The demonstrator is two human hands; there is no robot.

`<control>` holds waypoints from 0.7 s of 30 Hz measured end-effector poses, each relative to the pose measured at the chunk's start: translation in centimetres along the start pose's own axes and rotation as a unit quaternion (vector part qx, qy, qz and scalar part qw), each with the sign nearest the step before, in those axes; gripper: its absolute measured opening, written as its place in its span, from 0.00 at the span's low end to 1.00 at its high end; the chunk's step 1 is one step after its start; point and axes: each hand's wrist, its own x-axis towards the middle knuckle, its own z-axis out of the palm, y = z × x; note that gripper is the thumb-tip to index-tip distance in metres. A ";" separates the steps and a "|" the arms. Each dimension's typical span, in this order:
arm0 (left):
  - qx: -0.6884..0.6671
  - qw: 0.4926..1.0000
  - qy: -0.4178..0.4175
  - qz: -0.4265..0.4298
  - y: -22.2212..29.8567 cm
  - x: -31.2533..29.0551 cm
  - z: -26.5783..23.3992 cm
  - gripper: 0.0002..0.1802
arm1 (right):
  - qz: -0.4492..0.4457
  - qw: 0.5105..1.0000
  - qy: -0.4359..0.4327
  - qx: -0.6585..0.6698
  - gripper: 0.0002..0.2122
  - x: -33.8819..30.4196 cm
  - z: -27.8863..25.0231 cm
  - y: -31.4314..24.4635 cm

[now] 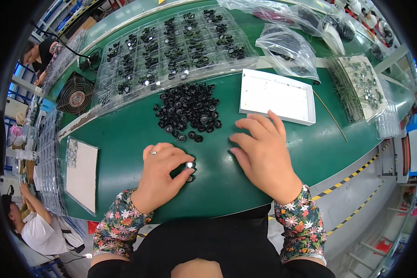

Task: The person assembles small plastic parts by hand, inserting white electronic components into black plastic housings on a factory production line.

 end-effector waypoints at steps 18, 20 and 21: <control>-0.029 0.996 -0.013 -0.081 -4.8 0.2 -5.2 0.15 | -0.150 0.978 -0.004 0.147 0.07 5.2 6.1 -5.2; -0.017 0.997 -0.010 -0.070 -5.3 0.1 -4.9 0.14 | -0.155 0.977 -0.010 0.145 0.07 5.3 6.4 -5.4; -0.004 0.998 -0.011 -0.057 -5.4 0.1 -4.7 0.14 | -0.157 0.977 -0.011 0.144 0.07 5.3 6.5 -5.4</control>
